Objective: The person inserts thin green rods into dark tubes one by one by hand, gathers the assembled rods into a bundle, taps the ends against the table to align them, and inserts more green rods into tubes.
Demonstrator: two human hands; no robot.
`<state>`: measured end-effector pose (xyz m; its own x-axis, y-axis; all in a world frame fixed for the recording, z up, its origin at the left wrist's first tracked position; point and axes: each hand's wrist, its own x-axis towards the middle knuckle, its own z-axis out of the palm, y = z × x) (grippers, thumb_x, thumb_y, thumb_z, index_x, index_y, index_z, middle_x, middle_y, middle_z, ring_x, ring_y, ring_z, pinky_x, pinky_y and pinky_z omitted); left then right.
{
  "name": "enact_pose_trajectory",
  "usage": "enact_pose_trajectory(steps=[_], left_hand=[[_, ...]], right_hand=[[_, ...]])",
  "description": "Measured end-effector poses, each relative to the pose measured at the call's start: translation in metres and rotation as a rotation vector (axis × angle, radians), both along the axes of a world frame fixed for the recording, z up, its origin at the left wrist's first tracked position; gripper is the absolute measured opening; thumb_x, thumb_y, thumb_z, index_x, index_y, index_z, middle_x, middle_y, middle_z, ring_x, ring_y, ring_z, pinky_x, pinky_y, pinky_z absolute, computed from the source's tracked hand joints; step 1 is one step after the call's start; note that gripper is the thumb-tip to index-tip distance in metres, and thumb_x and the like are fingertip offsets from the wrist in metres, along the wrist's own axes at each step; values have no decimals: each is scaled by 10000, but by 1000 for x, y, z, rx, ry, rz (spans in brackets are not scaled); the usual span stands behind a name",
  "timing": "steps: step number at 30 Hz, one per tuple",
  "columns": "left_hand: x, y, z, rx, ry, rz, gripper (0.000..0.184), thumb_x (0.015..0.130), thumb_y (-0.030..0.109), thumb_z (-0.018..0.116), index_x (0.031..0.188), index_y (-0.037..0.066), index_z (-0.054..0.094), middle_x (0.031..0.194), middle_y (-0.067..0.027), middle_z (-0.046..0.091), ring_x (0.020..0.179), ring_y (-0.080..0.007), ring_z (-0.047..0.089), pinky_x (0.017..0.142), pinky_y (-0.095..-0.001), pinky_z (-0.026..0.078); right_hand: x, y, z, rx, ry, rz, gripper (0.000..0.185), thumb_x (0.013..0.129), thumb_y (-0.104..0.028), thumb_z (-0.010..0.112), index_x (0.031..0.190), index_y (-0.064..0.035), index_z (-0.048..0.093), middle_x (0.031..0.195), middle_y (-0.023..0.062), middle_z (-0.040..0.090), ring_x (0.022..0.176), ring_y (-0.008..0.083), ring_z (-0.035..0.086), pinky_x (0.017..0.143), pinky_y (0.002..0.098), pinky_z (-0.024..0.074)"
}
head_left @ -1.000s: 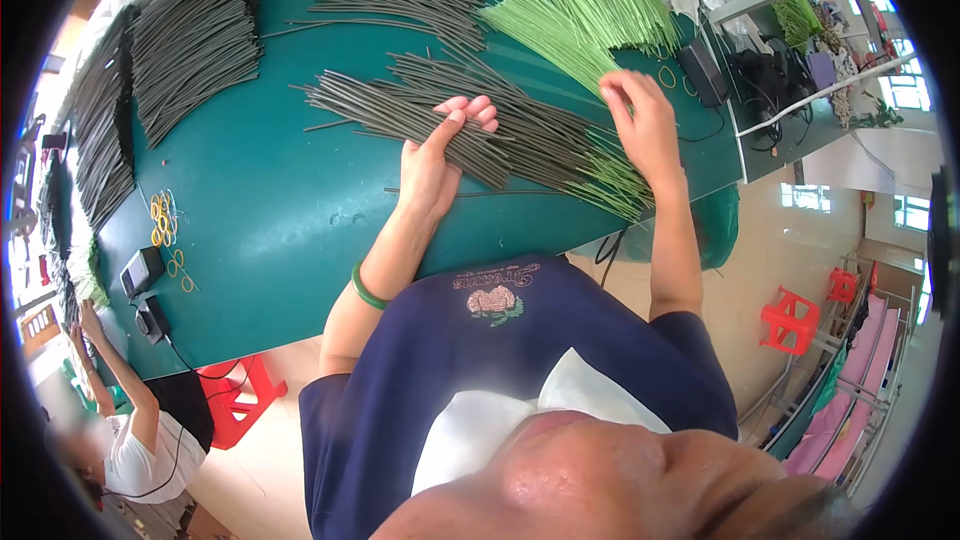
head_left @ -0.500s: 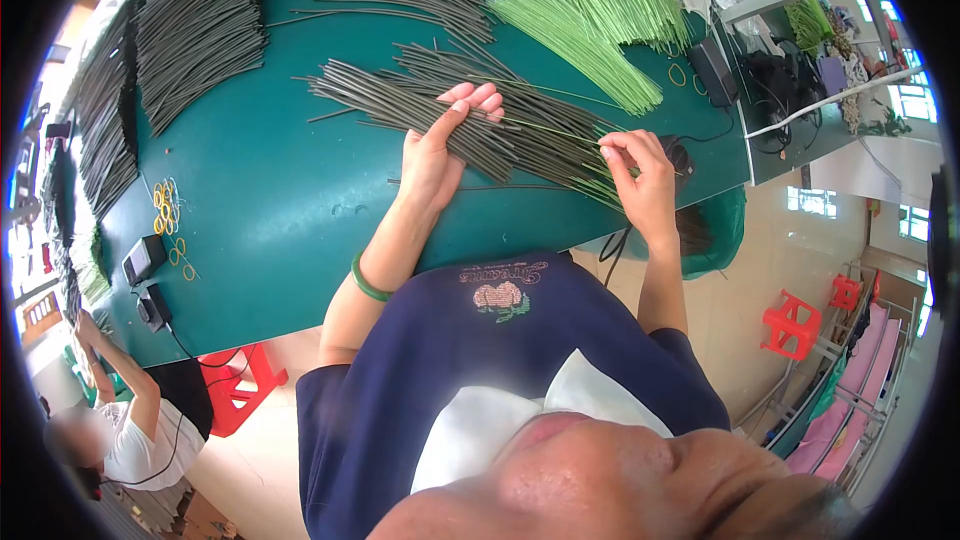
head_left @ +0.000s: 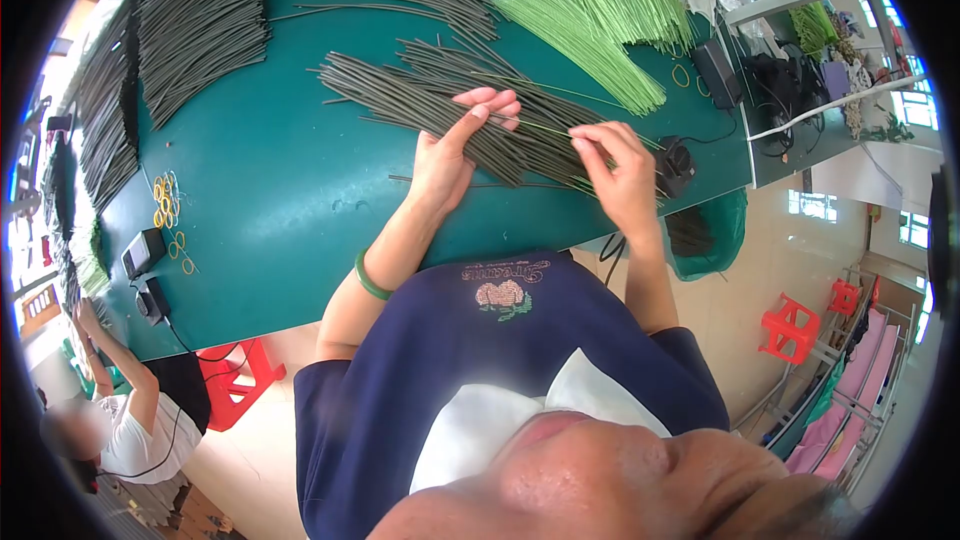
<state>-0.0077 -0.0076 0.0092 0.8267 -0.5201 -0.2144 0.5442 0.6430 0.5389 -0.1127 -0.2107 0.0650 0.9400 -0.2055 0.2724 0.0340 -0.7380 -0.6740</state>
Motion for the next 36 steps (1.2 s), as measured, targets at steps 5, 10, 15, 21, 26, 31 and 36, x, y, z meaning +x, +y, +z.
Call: enact_pose_trajectory(steps=[5, 10, 15, 21, 26, 31, 36], left_hand=[[-2, -1, 0, -39, -65, -81, 303, 1016, 29, 575, 1305, -61, 600, 1403, -242, 600, 1324, -342, 583, 1134, -459, 491], [-6, -3, -1, 83, -134, -190, 366, 1035, 53, 558, 1378, -75, 567, 1419, -227, 596, 1270, -326, 620, 1090, -440, 521], [-3, -3, 1, 58, -42, -67, 339, 1052, 71, 542, 1351, -89, 541, 1292, -257, 659, 1182, -346, 676, 1042, -464, 561], [4, 2, -4, 68, 33, 32, 241, 1045, 71, 561, 1256, -44, 577, 1115, -191, 717, 1093, -328, 708, 1011, -480, 581], [7, 5, 4, -30, 54, -18, 235, 1016, 38, 600, 1239, -34, 583, 1147, -185, 710, 1131, -329, 693, 1031, -473, 567], [11, 7, -6, -56, 84, 51, 227, 989, 15, 647, 1209, -19, 604, 1162, -178, 708, 1152, -321, 685, 1040, -456, 560], [12, 9, -1, -17, 107, 129, 203, 987, 42, 677, 1180, -3, 629, 1177, -176, 711, 1150, -309, 686, 1027, -436, 567]], right_hand=[[28, 44, -6, 117, -88, 63, 181, 915, -27, 707, 1096, -18, 700, 1021, 127, 693, 960, 321, 659, 829, 403, 534], [32, 43, -21, 85, -97, 78, 134, 920, -41, 712, 1052, -21, 714, 980, 116, 698, 912, 300, 672, 785, 387, 536], [3, -6, -5, 109, 50, -87, 103, 937, -73, 719, 1034, -44, 744, 963, 81, 713, 791, 179, 667, 680, 291, 532], [27, -46, -11, -140, 52, -34, 149, 927, -169, 727, 1031, -69, 760, 1049, 82, 727, 1022, 308, 615, 949, 400, 487], [65, -55, -33, -319, 133, 42, 156, 938, -153, 713, 1058, -54, 731, 1052, 87, 713, 1051, 308, 614, 934, 400, 489], [58, -43, -6, -145, -73, 7, 114, 969, -113, 672, 1043, -36, 712, 985, 107, 711, 910, 313, 645, 828, 395, 514], [4, -27, 30, -119, -1, -32, 87, 972, -50, 658, 1035, -37, 716, 936, 71, 695, 817, 224, 630, 737, 335, 510]])
